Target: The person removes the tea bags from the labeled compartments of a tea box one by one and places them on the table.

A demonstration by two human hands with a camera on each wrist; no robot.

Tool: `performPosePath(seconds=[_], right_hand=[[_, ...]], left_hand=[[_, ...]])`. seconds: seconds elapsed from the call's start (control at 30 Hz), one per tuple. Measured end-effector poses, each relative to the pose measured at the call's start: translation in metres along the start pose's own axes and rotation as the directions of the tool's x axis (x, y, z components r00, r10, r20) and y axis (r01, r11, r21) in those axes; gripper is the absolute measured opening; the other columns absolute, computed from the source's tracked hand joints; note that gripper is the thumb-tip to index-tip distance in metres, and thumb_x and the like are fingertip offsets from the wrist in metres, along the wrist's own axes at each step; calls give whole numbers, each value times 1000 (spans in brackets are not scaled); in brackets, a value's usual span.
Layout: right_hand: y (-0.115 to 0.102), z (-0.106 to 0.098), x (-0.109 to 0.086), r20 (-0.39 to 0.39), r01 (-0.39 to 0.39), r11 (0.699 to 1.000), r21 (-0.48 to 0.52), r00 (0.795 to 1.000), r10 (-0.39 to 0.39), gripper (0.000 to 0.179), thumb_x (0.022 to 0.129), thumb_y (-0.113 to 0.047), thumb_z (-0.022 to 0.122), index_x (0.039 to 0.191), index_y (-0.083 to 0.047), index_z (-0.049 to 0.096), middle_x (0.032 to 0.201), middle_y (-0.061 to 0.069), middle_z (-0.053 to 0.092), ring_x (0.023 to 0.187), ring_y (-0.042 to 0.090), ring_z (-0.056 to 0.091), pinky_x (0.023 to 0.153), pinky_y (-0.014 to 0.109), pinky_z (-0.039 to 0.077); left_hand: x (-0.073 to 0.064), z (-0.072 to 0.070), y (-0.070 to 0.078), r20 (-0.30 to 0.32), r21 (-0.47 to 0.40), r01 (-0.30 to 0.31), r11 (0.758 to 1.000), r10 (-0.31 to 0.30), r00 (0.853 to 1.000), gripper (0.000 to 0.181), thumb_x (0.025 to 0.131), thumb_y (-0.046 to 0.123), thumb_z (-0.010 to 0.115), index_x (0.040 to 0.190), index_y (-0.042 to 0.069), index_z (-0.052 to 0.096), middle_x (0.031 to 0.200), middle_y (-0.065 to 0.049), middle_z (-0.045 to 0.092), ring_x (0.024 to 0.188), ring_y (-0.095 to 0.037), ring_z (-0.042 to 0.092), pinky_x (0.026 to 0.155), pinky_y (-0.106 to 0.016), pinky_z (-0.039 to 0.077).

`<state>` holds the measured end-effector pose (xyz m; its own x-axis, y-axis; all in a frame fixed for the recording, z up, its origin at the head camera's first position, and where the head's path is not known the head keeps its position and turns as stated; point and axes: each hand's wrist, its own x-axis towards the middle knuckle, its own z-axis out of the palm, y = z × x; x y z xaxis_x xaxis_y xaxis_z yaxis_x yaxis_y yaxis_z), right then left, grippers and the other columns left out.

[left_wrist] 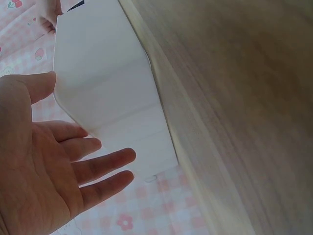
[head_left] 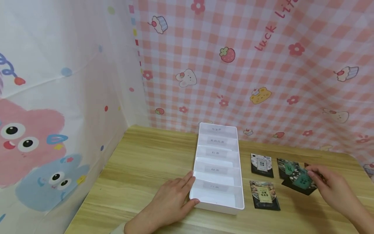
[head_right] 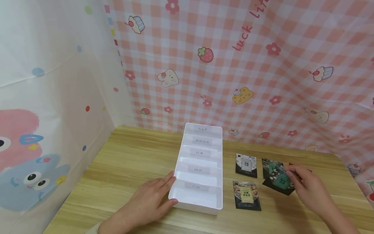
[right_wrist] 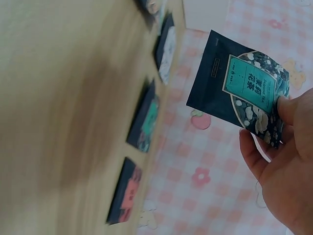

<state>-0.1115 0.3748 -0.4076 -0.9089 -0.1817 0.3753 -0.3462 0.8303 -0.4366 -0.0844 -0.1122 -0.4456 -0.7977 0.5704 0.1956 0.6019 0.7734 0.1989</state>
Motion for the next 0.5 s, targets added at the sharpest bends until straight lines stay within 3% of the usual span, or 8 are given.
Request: performPosePath(seconds=[0.13,0.33,0.5], right_hand=[[7,1,-8,53,-84,996,-11,995,85,15,101,13,57,111,8,67,92,17,69,64,-2,46,50,25,39],[16,8,-14,127,-131,991,-27,983,133,16,102,11,56,113,6,67,89,9,67,58,4,39,48,28,33],[23,11,-16,240,-205,978,-47,948,210,16,105,5,54,115,4,67,96,9,67,64,5,42,52,29,35]], left_hand=[[0,0,0,0,1,4,1000,-4,1000,69,107,55,51,149,1,56,158,-14,50,123,-28,66,98,-47,54],[-1,0,0,0,5,7,1000,-7,1000,69,107,55,51,149,1,56,158,-14,50,124,-28,66,99,-47,54],[-1,0,0,9,9,4,1000,-4,1000,69,107,56,49,150,1,56,158,-13,50,125,-28,65,100,-47,53]])
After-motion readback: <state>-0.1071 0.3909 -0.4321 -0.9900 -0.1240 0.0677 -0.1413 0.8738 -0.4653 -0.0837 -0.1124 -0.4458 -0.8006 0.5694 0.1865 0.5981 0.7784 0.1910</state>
